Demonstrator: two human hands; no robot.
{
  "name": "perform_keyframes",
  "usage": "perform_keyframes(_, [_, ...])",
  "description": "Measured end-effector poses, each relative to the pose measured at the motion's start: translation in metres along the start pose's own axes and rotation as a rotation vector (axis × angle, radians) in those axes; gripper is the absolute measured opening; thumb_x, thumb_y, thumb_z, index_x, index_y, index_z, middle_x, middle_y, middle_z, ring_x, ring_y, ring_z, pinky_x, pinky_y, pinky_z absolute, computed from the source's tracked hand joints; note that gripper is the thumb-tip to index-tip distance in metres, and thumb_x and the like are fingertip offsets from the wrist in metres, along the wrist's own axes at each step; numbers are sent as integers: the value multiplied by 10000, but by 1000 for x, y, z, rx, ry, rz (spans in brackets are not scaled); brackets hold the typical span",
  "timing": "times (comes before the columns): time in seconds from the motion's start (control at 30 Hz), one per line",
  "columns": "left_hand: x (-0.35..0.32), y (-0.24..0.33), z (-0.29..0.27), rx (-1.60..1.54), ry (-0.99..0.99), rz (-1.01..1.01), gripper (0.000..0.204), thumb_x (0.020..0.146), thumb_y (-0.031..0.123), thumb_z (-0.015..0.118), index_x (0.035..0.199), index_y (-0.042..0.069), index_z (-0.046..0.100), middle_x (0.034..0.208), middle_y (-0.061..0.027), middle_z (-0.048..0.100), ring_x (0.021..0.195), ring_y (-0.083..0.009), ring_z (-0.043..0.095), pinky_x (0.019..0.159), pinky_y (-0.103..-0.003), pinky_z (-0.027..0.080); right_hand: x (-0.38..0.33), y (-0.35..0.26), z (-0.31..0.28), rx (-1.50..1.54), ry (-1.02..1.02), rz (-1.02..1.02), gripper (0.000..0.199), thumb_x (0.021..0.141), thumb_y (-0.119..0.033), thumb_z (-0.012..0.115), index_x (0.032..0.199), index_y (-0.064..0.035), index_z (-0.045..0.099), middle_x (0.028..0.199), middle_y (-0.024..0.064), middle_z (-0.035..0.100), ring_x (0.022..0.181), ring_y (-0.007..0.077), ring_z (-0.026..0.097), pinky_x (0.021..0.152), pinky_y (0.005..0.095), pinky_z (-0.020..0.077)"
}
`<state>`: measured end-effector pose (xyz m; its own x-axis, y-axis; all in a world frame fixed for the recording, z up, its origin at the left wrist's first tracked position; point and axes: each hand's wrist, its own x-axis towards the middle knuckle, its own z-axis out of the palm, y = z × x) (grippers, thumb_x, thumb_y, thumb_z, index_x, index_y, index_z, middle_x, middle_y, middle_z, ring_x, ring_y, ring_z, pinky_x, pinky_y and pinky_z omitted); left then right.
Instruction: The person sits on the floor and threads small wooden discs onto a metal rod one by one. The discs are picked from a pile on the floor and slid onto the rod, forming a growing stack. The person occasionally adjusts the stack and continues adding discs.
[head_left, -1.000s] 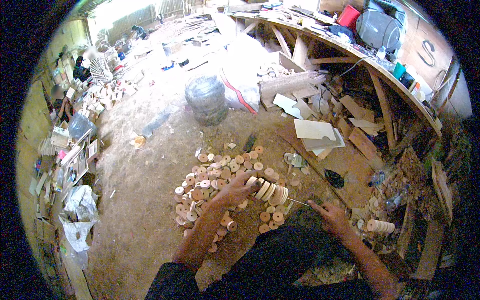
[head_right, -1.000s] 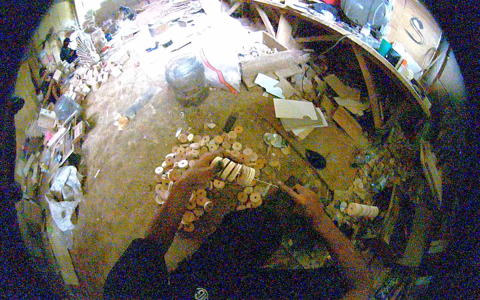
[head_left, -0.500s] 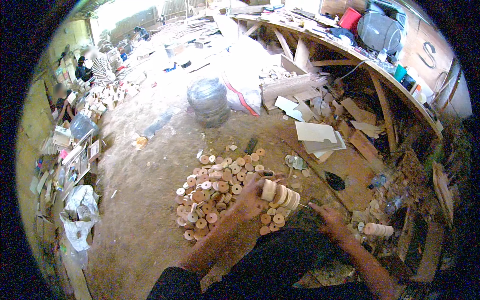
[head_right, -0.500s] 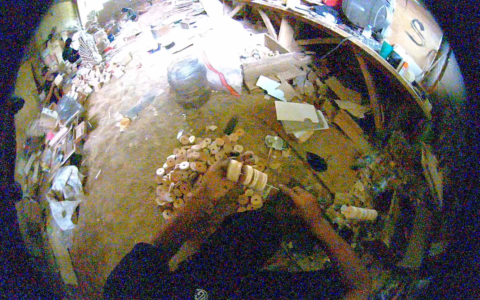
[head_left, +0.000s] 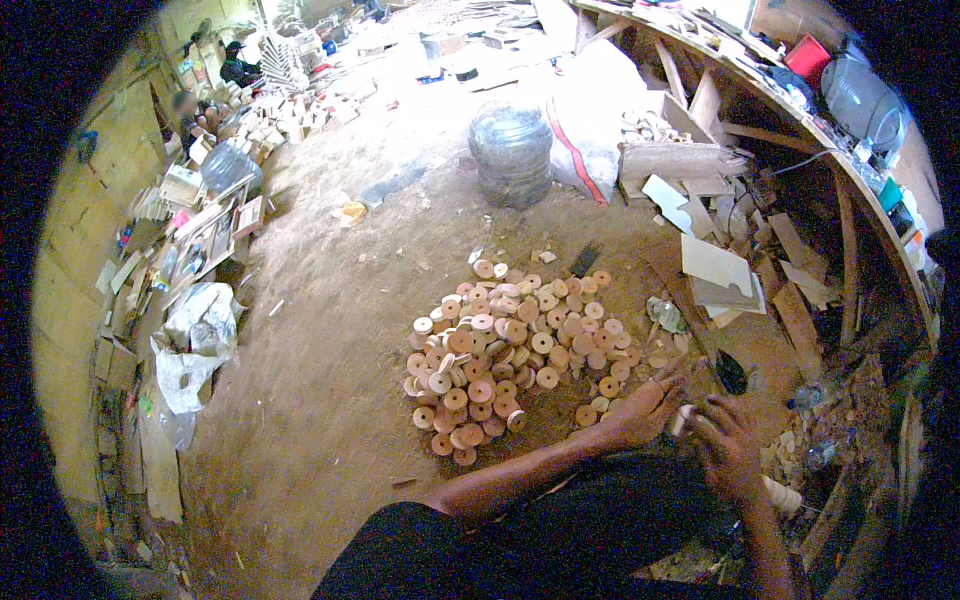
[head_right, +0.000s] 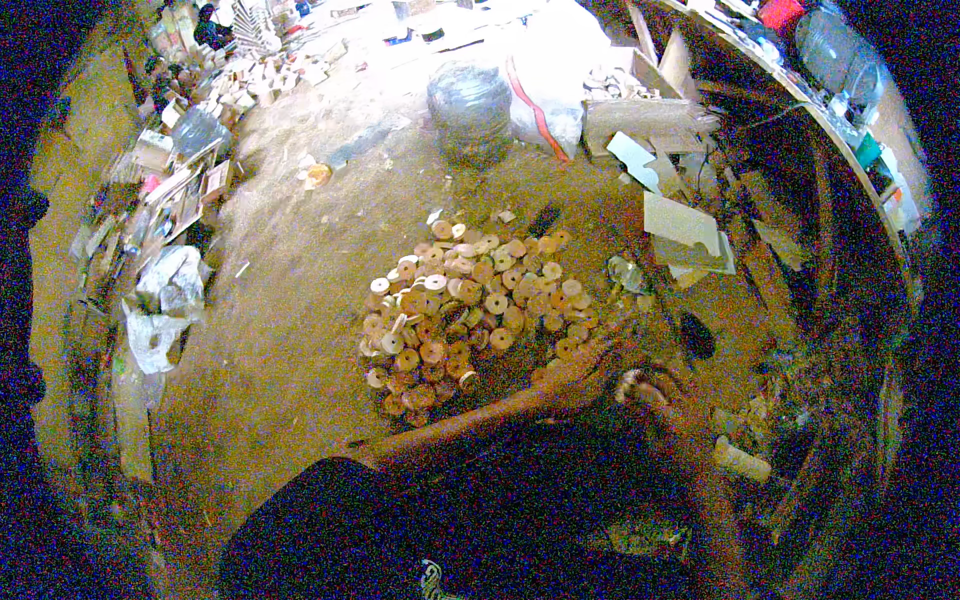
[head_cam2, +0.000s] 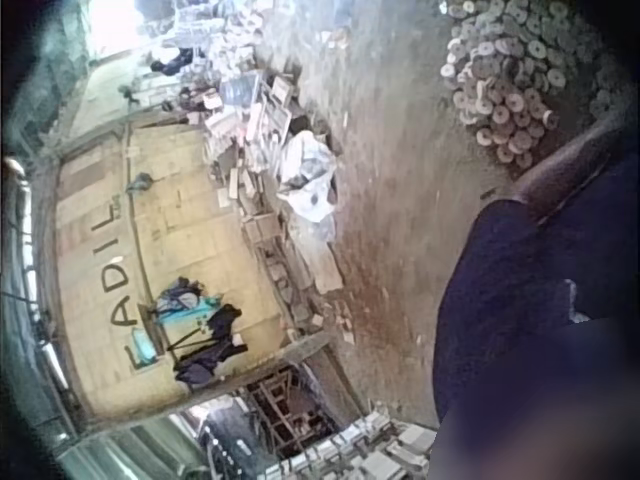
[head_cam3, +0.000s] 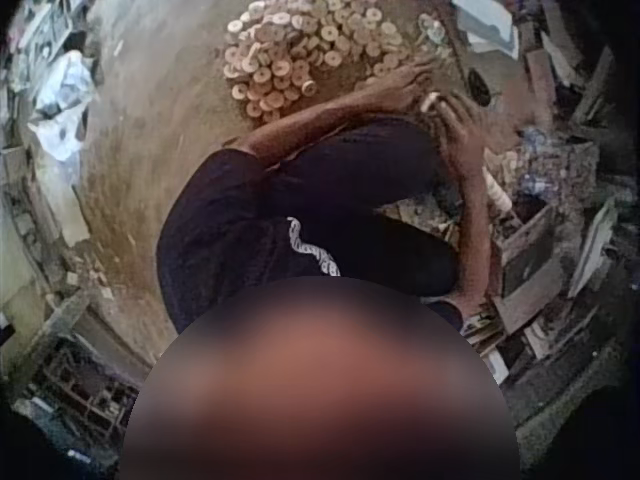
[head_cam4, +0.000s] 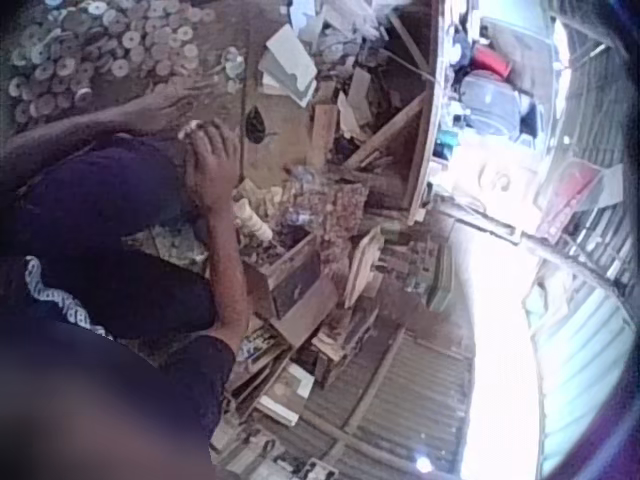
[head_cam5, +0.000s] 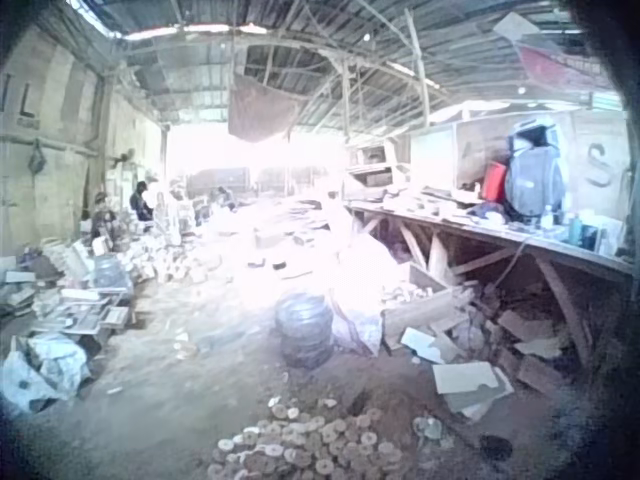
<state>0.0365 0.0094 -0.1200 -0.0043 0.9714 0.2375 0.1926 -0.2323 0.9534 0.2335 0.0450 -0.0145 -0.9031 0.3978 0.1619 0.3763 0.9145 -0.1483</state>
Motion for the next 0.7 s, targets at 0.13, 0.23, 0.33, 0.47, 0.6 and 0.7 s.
perform_keyframes(0.13, [0,16,-18,-163,82,87,438,1046,255,370,1384,-8,463,1515,-236,360,1399,-394,343,1160,-414,280,-8,22,5,-176,-576,385,349,789,-128,673,1122,-26,654,1206,194,609,1151,425,537,1023,504,409])
perform_keyframes(0.23, [-2,19,-21,73,129,150,422,1041,237,389,1373,-7,476,1489,-236,403,1375,-374,395,1159,-408,283,-26,34,19,-44,-401,261,439,830,-174,662,1229,-8,588,1123,211,629,1083,443,549,977,506,432])
perform_keyframes(0.33, [0,1,-27,42,46,148,394,1031,232,420,1341,11,521,1450,-226,455,1350,-354,432,1146,-404,302,-40,39,37,160,-220,348,510,873,-182,630,1326,7,493,1072,237,629,1045,459,549,947,522,436])
perform_keyframes(0.47, [-18,-82,-89,157,-356,-313,370,981,306,556,1260,70,614,1223,-178,652,1148,-326,611,974,-423,481,-41,44,53,27,-143,304,504,895,-156,601,1338,17,434,1059,288,610,1010,483,556,891,533,445])
perform_keyframes(0.6, [-83,-203,-161,919,8,-746,447,787,361,741,1094,53,641,1052,-144,665,959,-304,651,760,-437,537,-35,46,49,157,-326,500,384,892,-130,583,1224,20,460,999,313,608,934,501,572,796,542,458])
perform_keyframes(0.7, [-117,-253,-174,1482,213,-411,515,801,196,714,1234,0,516,1132,-127,556,1038,-312,548,841,-419,501,-30,41,43,237,-268,552,306,881,-107,575,1150,3,477,954,300,618,914,500,576,762,552,454])
